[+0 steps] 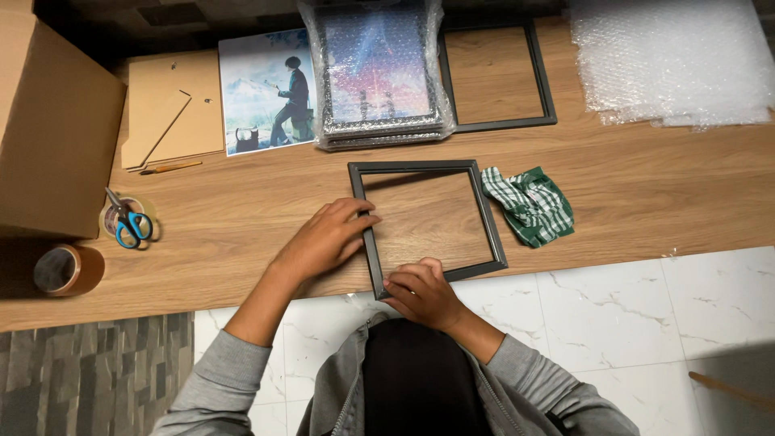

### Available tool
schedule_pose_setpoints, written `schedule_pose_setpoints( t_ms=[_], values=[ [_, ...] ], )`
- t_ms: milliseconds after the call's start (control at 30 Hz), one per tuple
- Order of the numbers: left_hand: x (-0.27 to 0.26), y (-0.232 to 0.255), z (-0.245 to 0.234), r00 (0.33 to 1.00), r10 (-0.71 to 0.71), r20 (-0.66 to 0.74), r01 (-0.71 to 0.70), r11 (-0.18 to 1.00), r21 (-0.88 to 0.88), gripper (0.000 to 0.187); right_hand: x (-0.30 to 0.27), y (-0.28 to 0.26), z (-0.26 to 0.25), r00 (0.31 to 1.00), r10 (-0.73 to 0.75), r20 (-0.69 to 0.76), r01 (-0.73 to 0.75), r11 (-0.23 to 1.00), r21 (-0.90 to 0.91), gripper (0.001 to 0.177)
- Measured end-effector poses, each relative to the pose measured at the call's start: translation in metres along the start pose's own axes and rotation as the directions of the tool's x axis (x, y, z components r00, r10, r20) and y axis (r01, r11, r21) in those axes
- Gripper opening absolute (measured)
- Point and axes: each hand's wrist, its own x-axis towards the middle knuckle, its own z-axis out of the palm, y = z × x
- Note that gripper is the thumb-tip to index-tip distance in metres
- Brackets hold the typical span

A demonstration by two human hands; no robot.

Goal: The person wipes the glass inside two different picture frames with a cloth, first a grey frame and then a black frame, while the frames are on a table.

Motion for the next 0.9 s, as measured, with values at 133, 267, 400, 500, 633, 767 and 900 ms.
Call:
schedule_pose_setpoints(
  t_ms=[133, 267, 400, 500, 633, 767, 900],
  values=[
    [0.022, -0.004, 0.005, 0.968, 0.235, 0.087, -0.247, 0.951, 0.185, 0.032, -0.013, 0.006, -0.007, 0.998, 0.016, -0.069, -0.015, 1.0, 0.011, 0.021],
    [0.043, -0.007, 0.013, 0.93, 0.336, 0.152, -0.367, 0.88, 0.303, 0.023, -0.014, 0.012, -0.029, 0.984, 0.022, -0.174, -0.018, 1.0, 0.023, 0.023],
    [0.074, 0.028, -0.013, 0.878, 0.429, 0.215, -0.478, 0.814, 0.33, 0.015, -0.025, 0.025, -0.05, 0.959, 0.103, -0.265, -0.08, 0.992, 0.096, 0.025],
    [0.105, 0.052, -0.029, 0.846, 0.453, 0.28, -0.527, 0.792, 0.309, 0.012, -0.019, 0.033, -0.072, 0.922, 0.178, -0.344, -0.13, 0.979, 0.158, 0.024],
    [0.166, 0.075, -0.042, 0.771, 0.466, 0.433, -0.548, 0.833, 0.078, 0.014, -0.004, 0.044, -0.103, 0.824, 0.291, -0.486, -0.213, 0.954, 0.211, 0.03],
    [0.214, 0.097, -0.047, 0.723, 0.483, 0.493, -0.53, 0.846, -0.053, 0.016, 0.0, 0.068, -0.13, 0.76, 0.328, -0.562, -0.22, 0.942, 0.253, 0.034],
    [0.255, 0.108, -0.037, 0.694, 0.49, 0.527, -0.467, 0.864, -0.188, 0.018, -0.013, 0.093, -0.147, 0.678, 0.473, -0.562, -0.298, 0.877, 0.378, 0.035]
  ],
)
